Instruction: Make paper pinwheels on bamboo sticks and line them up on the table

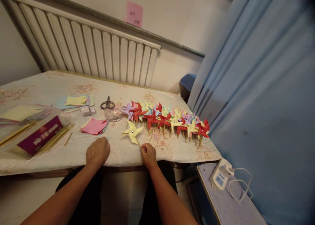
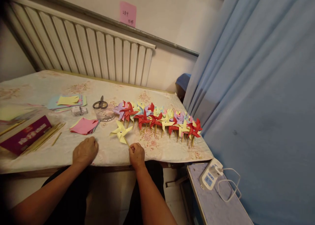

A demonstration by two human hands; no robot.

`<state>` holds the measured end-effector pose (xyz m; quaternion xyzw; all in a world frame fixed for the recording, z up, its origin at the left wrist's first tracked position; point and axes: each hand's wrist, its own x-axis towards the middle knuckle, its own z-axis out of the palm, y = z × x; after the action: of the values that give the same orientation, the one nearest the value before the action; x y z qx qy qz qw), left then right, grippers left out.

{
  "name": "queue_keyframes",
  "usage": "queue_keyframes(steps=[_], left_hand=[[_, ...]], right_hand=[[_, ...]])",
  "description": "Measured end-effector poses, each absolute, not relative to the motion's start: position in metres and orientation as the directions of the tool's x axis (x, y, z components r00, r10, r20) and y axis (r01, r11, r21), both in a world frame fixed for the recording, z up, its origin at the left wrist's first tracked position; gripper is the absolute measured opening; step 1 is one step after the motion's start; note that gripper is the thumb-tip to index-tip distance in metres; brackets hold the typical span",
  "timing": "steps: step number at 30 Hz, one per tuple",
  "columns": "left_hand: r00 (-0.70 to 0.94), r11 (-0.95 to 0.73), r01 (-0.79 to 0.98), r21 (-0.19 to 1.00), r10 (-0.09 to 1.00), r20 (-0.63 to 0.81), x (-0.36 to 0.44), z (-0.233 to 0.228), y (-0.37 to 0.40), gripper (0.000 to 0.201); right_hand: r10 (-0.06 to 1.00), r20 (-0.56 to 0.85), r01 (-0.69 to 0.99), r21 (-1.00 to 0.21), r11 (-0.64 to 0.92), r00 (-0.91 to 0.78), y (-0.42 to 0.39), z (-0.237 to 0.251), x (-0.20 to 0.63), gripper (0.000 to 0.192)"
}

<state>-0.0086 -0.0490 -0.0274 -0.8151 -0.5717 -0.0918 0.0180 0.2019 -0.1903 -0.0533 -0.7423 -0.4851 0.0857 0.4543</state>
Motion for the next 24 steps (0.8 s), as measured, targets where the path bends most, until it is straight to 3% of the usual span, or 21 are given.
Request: queue_keyframes(steps=[7, 12, 17, 24], left_hand=[[0.398, -0.432, 0.873, 0.228, 0.900, 0.180, -0.007, -0.037, -0.047, 0.029], [0.501, -0.509, 0.638, 0.578, 0.844, 0.191, 0.024, -0.041, -0.061, 0.023], [0.476, -0.207, 0.355, 0.912, 0.880, 0.015, 0.068, -0.030, -0.065, 0.024], [0.539, 0.056, 0.091, 0.994, 0.837, -0.096, 0.097, -0.015, -0.054, 0.033]], right_hand=[[0.784, 0.323, 0.610, -0.788, -0.088, 0.530, -0.185, -0.052, 0.199, 0.014], [0.749, 0.325, 0.575, -0.813, -0.091, 0.578, -0.174, -0.050, 0.195, 0.013], [0.719, 0.295, 0.498, -0.864, -0.082, 0.630, -0.162, -0.047, 0.197, 0.010], [0.706, 0.229, 0.374, -0.926, -0.056, 0.670, -0.135, -0.038, 0.193, 0.010]])
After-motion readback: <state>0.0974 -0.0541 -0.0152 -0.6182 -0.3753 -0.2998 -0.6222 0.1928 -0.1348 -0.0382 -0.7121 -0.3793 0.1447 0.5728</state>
